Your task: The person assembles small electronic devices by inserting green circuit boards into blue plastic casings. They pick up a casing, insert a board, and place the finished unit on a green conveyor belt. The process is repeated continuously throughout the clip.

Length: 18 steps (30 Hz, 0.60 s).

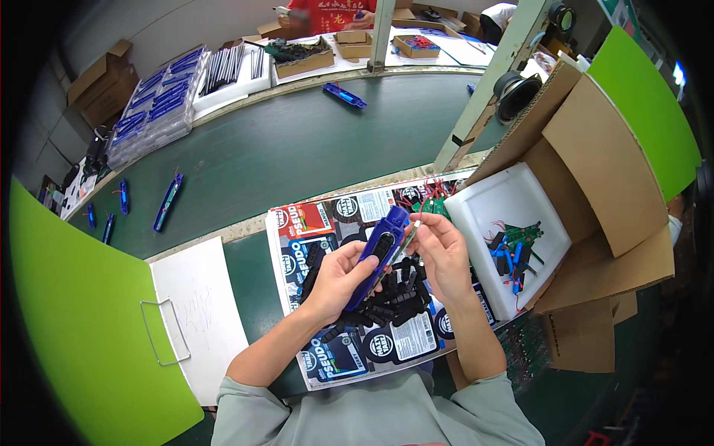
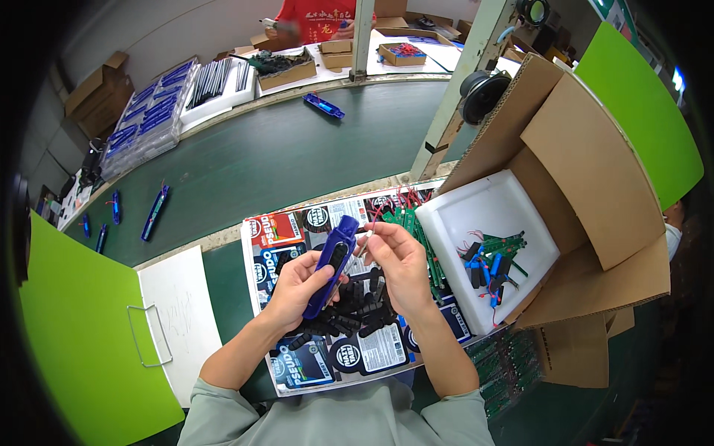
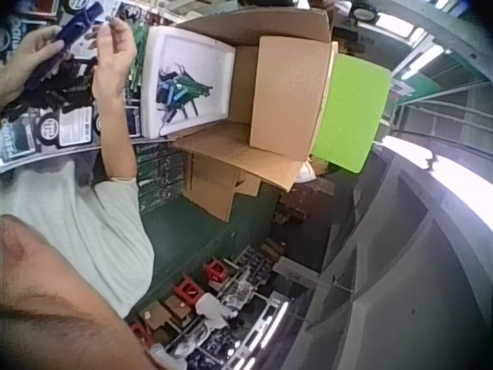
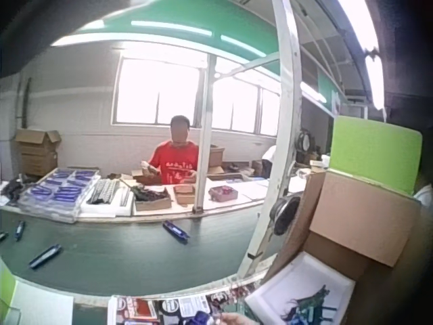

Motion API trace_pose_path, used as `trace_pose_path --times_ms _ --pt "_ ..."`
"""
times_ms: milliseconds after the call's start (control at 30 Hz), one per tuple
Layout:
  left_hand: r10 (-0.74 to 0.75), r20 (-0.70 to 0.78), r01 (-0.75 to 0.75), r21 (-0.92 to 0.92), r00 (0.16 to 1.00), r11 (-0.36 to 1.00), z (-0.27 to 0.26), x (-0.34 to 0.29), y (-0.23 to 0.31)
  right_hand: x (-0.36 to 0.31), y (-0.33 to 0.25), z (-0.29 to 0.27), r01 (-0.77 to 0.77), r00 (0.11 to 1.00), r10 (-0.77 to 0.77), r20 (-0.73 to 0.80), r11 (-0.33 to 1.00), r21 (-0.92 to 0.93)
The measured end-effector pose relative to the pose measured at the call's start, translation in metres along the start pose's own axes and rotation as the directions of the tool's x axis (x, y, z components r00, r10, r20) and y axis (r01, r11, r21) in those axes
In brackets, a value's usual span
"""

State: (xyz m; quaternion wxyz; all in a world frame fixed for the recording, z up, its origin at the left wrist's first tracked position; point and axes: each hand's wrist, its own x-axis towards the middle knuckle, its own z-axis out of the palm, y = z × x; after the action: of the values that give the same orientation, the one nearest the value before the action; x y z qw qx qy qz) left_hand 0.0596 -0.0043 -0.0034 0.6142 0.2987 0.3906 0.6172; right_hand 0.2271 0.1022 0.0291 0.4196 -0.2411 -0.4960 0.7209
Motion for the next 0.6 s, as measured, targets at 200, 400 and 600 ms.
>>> trace_pose_path --times_ms 200,400,600 --pt "0.109 -0.096 -0.097 0.12 0.989 0.988 0.011 0.0 -0.006 -0.007 -0.006 -0.002 0.081 0.995 -0.094 -0.04 0.963 -0.257" --pt "0.174 -0.187 -0.15 0.135 0.967 0.979 0.007 0.008 -0.012 -0.014 -0.019 -0.012 0.198 0.967 -0.249 -0.057 0.872 -0.447" --pt "0.173 -0.18 -0.151 0.128 0.968 0.98 0.007 0.011 -0.015 -0.016 -0.037 -0.003 0.248 0.946 -0.316 -0.07 0.848 -0.469"
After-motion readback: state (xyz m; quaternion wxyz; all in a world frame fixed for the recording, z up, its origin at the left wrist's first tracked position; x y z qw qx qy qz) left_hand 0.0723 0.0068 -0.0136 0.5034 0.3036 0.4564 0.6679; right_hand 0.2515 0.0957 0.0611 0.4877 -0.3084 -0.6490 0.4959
